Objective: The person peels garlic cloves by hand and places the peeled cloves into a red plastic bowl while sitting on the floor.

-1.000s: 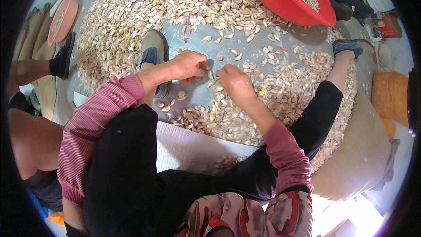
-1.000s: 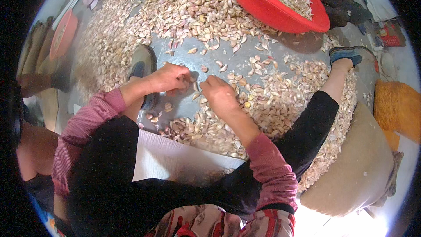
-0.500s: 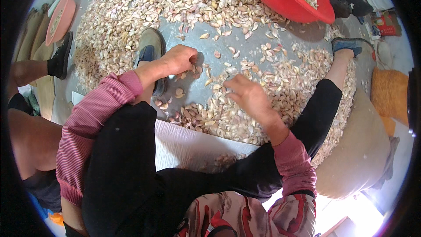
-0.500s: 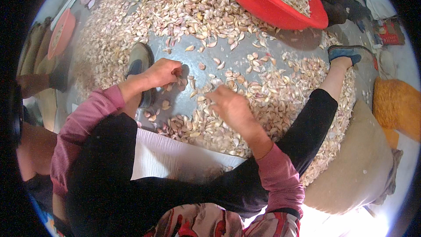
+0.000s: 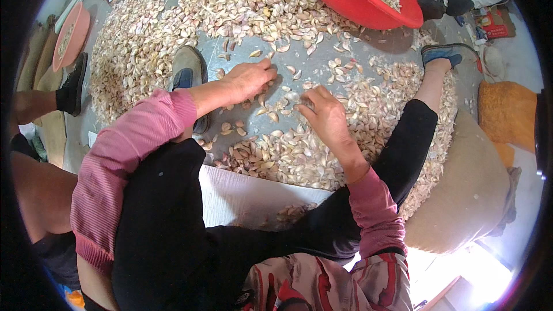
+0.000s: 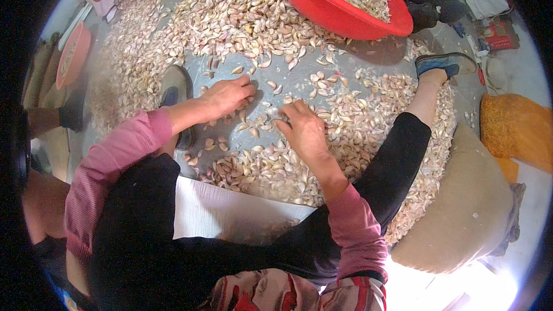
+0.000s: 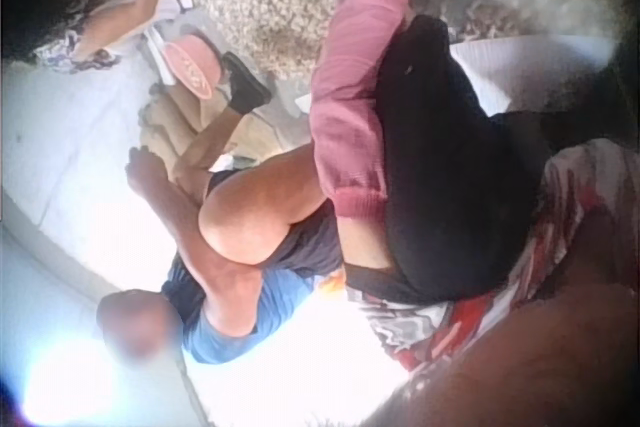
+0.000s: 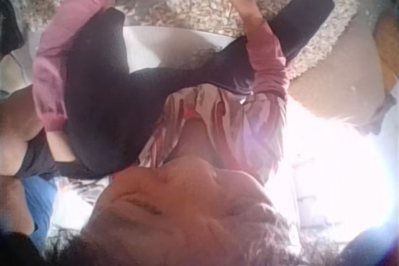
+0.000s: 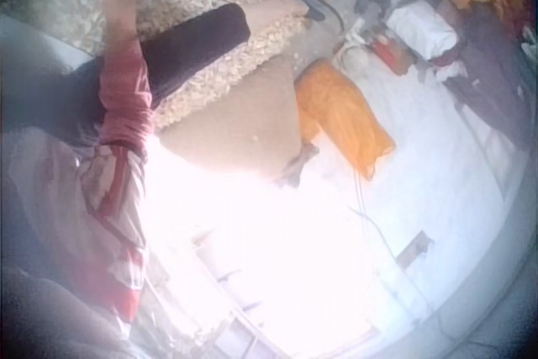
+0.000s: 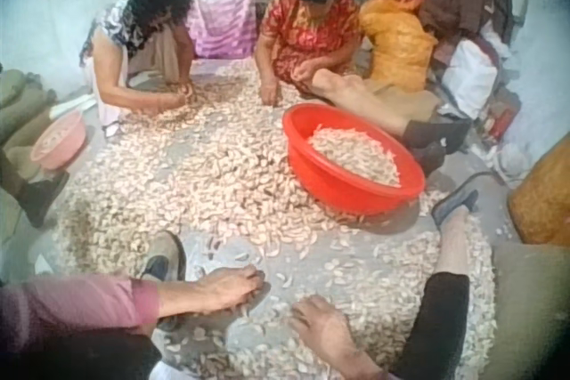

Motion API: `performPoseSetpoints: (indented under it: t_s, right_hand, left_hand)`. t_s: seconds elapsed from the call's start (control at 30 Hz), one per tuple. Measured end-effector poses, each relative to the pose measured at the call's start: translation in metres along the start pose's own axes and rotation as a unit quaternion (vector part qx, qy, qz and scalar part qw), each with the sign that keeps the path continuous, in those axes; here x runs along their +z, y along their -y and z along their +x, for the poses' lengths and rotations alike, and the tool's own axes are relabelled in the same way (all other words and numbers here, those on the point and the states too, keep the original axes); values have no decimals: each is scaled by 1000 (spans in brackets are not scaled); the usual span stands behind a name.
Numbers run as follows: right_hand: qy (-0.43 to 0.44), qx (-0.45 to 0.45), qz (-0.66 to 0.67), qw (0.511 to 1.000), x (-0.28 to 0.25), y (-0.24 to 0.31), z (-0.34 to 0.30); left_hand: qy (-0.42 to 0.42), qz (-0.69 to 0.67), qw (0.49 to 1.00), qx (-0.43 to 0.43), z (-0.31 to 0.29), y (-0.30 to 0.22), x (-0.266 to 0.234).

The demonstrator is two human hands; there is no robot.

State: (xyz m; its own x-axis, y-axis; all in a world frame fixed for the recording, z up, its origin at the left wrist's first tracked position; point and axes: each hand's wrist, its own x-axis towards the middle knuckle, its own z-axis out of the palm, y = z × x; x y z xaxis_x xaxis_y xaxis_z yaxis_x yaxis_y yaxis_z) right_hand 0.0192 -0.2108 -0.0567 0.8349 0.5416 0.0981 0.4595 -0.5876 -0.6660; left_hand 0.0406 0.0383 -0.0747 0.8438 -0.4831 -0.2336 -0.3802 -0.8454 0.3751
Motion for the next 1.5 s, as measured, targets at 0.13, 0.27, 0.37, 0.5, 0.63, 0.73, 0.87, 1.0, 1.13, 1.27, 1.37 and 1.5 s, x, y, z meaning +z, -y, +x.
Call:
performPoseSetpoints:
  t_s: [0.13,0.27,0.37,0.5,0.63,0.73,0.87,1.0,1.13,1.27,1.37,1.5]
  right_hand:
    - [-47,-123,-110,985,23,-17,6]
    - [-42,-104,-149,982,29,-18,6]
    - [-24,-56,-134,989,28,-13,5]
    - [14,-5,-105,994,19,-14,3]
    - [10,48,114,992,8,-4,1]
    - [1,98,286,953,3,18,-4]
    - [-13,119,500,858,15,16,-14]
    - [38,158,638,752,9,19,-22]
    - [25,194,799,568,3,22,-31]
    - [176,273,425,844,-16,9,-25]
    - [170,278,358,875,-22,8,-21]
    - [186,157,215,946,-24,20,-23]
  left_hand:
    - [24,-10,1000,17,2,-1,1]
    - [-6,-72,997,-32,-9,-20,-13]
    - [-10,-144,989,-23,-9,-24,-14]
    - [0,-256,967,10,-5,-39,-14]
    - [89,-434,891,-94,-8,-62,-23]
    - [110,-513,846,-90,-9,-58,-23]
    - [205,-548,804,-107,-20,-63,-45]
    - [201,-543,810,-92,-22,-70,-53]
    - [196,-567,797,-74,-22,-75,-58]
    - [284,-337,893,-92,-25,-65,-52]
    - [127,-298,946,6,-27,-57,-30]
    - [138,-225,965,-5,-14,-65,-38]
